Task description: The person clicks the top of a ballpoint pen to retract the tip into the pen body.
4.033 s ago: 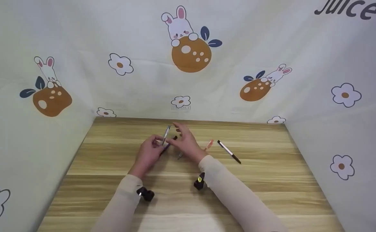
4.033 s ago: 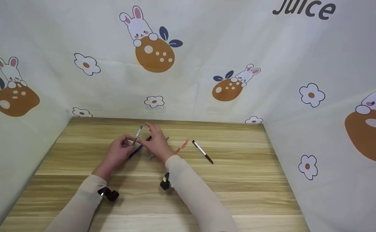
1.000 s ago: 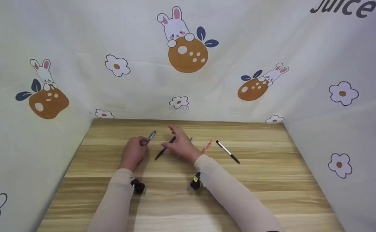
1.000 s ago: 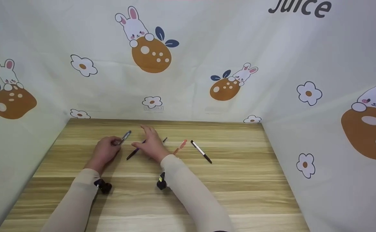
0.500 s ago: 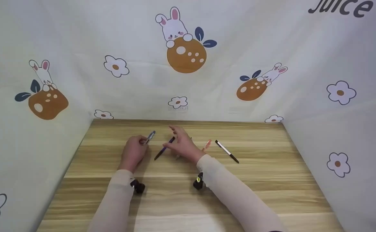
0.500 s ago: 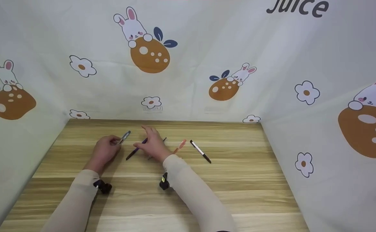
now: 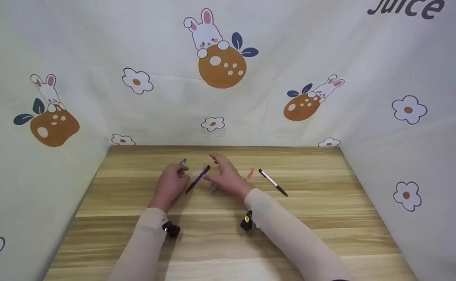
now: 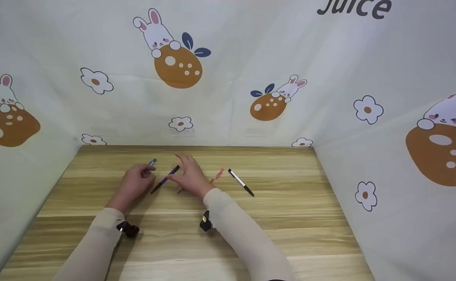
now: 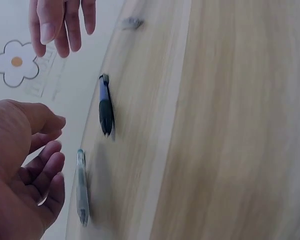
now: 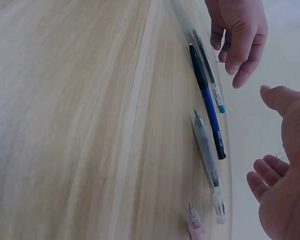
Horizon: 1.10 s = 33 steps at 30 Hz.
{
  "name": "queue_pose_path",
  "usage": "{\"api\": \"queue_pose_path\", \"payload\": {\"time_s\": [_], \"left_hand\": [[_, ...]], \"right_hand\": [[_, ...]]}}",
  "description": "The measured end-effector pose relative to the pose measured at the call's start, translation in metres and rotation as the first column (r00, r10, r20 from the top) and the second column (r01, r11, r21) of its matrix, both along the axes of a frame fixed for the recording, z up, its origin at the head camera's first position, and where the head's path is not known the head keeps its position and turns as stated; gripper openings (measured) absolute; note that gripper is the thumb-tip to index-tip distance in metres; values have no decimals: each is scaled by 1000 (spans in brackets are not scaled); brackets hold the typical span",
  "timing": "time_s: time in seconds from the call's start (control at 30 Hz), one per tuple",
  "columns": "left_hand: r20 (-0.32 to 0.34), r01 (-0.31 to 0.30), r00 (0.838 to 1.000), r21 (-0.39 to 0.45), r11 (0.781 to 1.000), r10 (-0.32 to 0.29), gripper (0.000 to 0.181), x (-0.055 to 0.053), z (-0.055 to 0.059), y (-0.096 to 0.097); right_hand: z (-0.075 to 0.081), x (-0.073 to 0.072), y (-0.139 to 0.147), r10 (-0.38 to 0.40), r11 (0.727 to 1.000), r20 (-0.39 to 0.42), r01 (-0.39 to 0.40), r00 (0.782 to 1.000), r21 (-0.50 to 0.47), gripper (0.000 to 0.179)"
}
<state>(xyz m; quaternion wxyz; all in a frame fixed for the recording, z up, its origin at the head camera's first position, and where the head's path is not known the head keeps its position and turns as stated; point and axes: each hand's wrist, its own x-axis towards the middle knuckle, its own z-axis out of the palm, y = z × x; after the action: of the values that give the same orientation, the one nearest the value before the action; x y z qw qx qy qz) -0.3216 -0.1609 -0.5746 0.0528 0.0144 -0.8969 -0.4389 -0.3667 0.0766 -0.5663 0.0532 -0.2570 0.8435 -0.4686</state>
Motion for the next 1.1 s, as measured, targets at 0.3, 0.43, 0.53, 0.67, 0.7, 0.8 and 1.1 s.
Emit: {"api": "queue_pose_path", "payload": {"time_s": [0.3,0.43,0.53,0.67,0.7,0.8,1.1], "left_hand": [[-14,94,995,-37,995,-94,32,2,-4,11],[16,112,994,-52,992,-111,36,2,-7,12],[47,119,992,-61,991,-116,40,2,-8,13],[60,128,990,-71,989,-124,42,1,-11,14],[59,131,990,-74,989,-127,42,1,-11,14],[58,133,990,-77,988,-129,41,-1,-13,14],[42,163,986,-93,982,-159,38,-2,-17,14]], "right_hand": [[-3,3,10,15,1000,-31,-15,999,-4,81],[-3,5,13,12,1000,-36,-12,999,5,79],[-3,7,14,10,1000,-44,-9,999,22,79],[-4,8,14,5,1000,-45,-4,999,30,80],[-4,7,15,4,1000,-41,-2,999,31,80],[-4,7,15,-4,1000,-28,5,1000,30,81],[-5,6,17,-17,1000,8,17,1000,17,82]]}}
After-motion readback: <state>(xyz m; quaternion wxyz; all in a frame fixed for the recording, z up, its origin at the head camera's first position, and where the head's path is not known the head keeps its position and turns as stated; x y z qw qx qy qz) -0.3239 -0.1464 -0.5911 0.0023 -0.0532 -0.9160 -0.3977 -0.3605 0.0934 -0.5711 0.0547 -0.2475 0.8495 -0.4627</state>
